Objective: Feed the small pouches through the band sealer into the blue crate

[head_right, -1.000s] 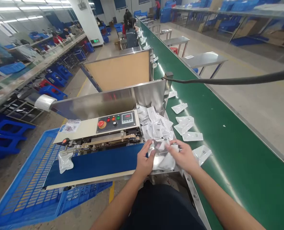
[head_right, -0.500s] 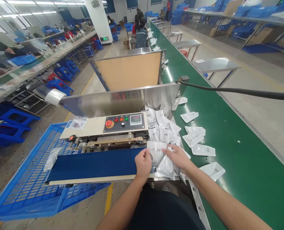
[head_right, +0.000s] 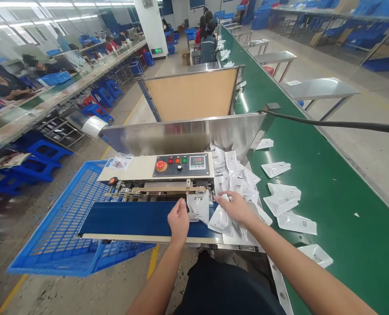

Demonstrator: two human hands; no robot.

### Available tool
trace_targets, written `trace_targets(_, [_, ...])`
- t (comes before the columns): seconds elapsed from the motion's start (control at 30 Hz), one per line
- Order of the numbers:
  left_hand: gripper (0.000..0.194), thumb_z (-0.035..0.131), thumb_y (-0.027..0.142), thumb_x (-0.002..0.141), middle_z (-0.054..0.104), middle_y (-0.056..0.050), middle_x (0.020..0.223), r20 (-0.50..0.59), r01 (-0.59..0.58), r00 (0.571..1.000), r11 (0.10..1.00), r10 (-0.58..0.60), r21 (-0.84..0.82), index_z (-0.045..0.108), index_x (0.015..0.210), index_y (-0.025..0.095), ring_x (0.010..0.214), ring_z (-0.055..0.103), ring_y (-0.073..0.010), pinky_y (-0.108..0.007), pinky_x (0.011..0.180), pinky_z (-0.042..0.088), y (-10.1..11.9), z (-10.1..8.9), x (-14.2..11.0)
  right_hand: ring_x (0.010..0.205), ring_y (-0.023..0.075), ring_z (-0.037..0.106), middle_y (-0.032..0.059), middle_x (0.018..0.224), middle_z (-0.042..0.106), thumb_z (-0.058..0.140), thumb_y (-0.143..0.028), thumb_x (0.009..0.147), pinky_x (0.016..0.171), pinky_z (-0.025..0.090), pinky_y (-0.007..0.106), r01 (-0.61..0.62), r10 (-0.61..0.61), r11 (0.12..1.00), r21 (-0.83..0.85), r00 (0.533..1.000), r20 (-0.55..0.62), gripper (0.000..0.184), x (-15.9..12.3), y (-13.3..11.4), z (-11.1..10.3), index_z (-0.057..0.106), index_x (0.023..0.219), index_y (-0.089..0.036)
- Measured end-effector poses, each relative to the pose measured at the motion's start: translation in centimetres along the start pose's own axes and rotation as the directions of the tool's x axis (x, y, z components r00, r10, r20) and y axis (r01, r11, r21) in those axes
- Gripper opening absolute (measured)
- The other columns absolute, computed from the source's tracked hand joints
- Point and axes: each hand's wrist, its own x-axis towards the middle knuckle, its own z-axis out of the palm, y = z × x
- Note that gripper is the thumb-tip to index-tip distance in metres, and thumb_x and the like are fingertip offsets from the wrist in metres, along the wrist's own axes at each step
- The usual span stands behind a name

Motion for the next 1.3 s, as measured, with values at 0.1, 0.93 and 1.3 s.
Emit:
trace_targets(0.1, [0.056,0.084,0.056,0.088,0.081,-0.017,0.123,0.083,-0.064,0.995,0.996,0.059,0.064,0.082,0.128,0.019,0.109,0.076,-0.0318,-0.039,0.092,0.061,1.0,-0.8,-2.2,0.064,0.0236,0.069,0.0043,0.076,0.077,0.086,-0.057,0.078,0.066,0.056,0.034,0.126,-0.132,0.989,-0.081,0.988,-0.076,0.057,-2.0,-0.2,0.0,0.083,0.121,-0.019])
trace_targets(0.93, [0.049,0.084,0.061,0.077,0.069,-0.005,0.063,0.193,0.228,0.957,0.973,-0.219,-0.025,0.081,0.072,0.013,0.064,0.063,-0.0203,-0.028,0.057,0.048,-2.0,7.8,-3.0,0.059,0.0161,0.052,-0.0034,0.057,0.054,0.101,-0.06,0.053,0.054,0.037,0.028,-0.114,0.113,0.992,-0.059,0.993,-0.014,0.06,3.6,2.4,-2.7,0.053,0.066,-0.025])
trace_targets(1.3, [0.053,0.081,0.059,0.088,0.081,-0.019,0.116,-0.107,-0.011,0.994,0.999,0.015,0.032,0.084,0.115,0.013,0.108,0.076,-0.0323,-0.04,0.09,0.062,-1.0,-0.4,-0.3,0.06,0.0172,0.06,0.0085,0.082,0.077,0.087,-0.073,0.072,0.054,0.045,0.029,-0.064,0.062,0.997,0.044,0.998,0.032,0.059,1.4,0.0,-1.0,0.079,0.094,-0.019])
